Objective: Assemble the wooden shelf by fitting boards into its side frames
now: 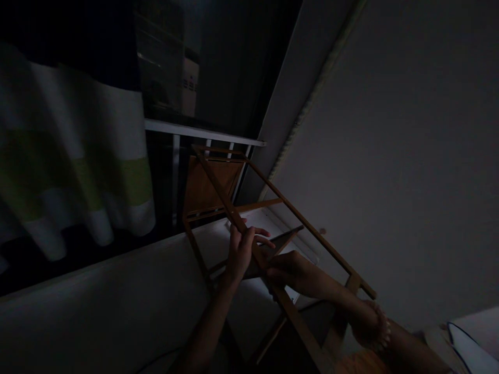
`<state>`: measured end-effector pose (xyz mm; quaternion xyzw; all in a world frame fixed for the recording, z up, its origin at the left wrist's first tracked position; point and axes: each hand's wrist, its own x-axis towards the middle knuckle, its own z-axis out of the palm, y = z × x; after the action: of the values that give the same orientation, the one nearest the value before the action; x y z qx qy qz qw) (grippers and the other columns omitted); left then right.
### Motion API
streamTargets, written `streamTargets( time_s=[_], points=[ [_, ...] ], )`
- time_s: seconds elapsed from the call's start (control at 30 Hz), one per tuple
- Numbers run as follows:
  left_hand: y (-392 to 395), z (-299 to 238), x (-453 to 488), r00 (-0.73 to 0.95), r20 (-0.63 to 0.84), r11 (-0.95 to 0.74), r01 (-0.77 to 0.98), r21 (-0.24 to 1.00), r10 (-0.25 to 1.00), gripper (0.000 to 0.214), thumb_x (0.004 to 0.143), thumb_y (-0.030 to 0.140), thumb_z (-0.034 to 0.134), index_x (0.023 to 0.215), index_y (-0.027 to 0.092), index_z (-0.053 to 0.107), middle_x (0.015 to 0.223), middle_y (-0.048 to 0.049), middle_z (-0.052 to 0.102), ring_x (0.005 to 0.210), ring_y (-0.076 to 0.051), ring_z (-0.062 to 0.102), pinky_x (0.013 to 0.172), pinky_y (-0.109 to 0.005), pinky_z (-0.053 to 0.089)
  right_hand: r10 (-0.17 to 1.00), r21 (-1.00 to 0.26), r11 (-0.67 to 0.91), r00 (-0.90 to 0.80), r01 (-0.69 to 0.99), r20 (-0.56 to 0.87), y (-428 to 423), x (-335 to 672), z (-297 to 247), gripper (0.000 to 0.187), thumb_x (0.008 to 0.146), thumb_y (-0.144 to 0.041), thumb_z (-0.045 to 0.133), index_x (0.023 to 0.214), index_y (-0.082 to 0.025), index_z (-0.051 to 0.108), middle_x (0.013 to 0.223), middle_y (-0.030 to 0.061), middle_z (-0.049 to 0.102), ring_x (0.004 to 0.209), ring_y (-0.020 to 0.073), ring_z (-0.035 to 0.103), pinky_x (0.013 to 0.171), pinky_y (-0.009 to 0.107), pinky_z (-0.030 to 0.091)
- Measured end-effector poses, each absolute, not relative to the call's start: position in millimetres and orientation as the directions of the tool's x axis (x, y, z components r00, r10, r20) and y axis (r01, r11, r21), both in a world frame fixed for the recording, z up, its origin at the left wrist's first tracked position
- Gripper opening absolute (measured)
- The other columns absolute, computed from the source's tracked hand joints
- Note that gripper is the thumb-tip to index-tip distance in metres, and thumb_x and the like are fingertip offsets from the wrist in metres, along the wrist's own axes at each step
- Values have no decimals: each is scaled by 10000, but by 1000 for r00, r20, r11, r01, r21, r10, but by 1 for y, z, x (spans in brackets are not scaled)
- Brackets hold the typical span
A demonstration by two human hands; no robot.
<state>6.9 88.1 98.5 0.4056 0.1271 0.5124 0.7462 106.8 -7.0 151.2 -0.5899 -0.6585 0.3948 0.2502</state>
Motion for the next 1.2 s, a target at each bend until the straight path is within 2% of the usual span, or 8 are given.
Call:
streamTargets(
  time_s=[0.17,0.3,0.47,0.57,0.67,0.73,0.9,1.2],
  points=[
    [89,96,9,435,266,106,-662,742,860,257,805,323,417,970,237,240,724,5,588,499,-175,594,390,-246,453,973,-834,-66,-149,548,-175,-7,106,154,317,800,-396,486,635,-126,467,556,-44,363,507,55,315,457,194,266],
    [93,89,6,442,271,64,-608,792,855,297,811,378,421,1007,220,263,789,-25,608,533,-165,601,496,-280,484,968,-820,-134,-103,556,-228,-8,101,159,344,783,-430,502,624,-126,474,553,-30,418,502,61,367,470,199,304],
    [86,63,-24,488,330,-97,-441,892,808,338,858,377,312,1087,166,444,1037,-109,581,943,-209,563,838,-356,440,954,-820,-204,-78,535,-288,-9,99,162,369,765,-467,511,636,-120,506,559,-12,463,503,81,438,493,216,353],
    [74,46,-42,545,449,-331,-306,893,708,330,826,297,393,1113,169,494,1157,-106,524,1113,-232,449,955,-384,355,958,-823,-200,-68,531,-277,-9,102,158,368,760,-466,522,636,-119,521,550,-16,461,509,82,449,495,212,360],
    [64,36,-45,586,594,-612,-200,765,551,393,774,237,490,1163,185,470,1143,-101,536,1097,-231,465,932,-381,388,959,-826,-194,-76,529,-274,-8,105,154,364,764,-461,522,666,-111,548,565,-6,494,523,86,466,501,213,363],
    [60,33,-40,578,640,-701,-157,696,506,370,786,208,491,1156,203,477,1100,-91,565,1038,-204,515,870,-339,442,958,-827,-202,-70,525,-278,-8,105,154,364,761,-461,528,674,-109,557,571,-2,505,523,85,466,500,214,360],
    [61,25,-31,505,722,-789,-123,602,473,324,813,154,445,1127,200,509,974,-86,621,857,-180,603,704,-278,506,961,-827,-199,-58,526,-269,-9,104,155,367,753,-463,537,652,-111,556,554,-7,492,507,79,448,490,215,353],
    [66,23,-33,502,745,-829,-94,552,439,307,825,169,426,1121,169,509,905,-96,638,816,-174,614,667,-266,509,962,-838,-216,-36,502,-270,-8,105,152,373,758,-463,530,678,-100,569,573,16,546,507,95,515,494,222,396]
  ],
)
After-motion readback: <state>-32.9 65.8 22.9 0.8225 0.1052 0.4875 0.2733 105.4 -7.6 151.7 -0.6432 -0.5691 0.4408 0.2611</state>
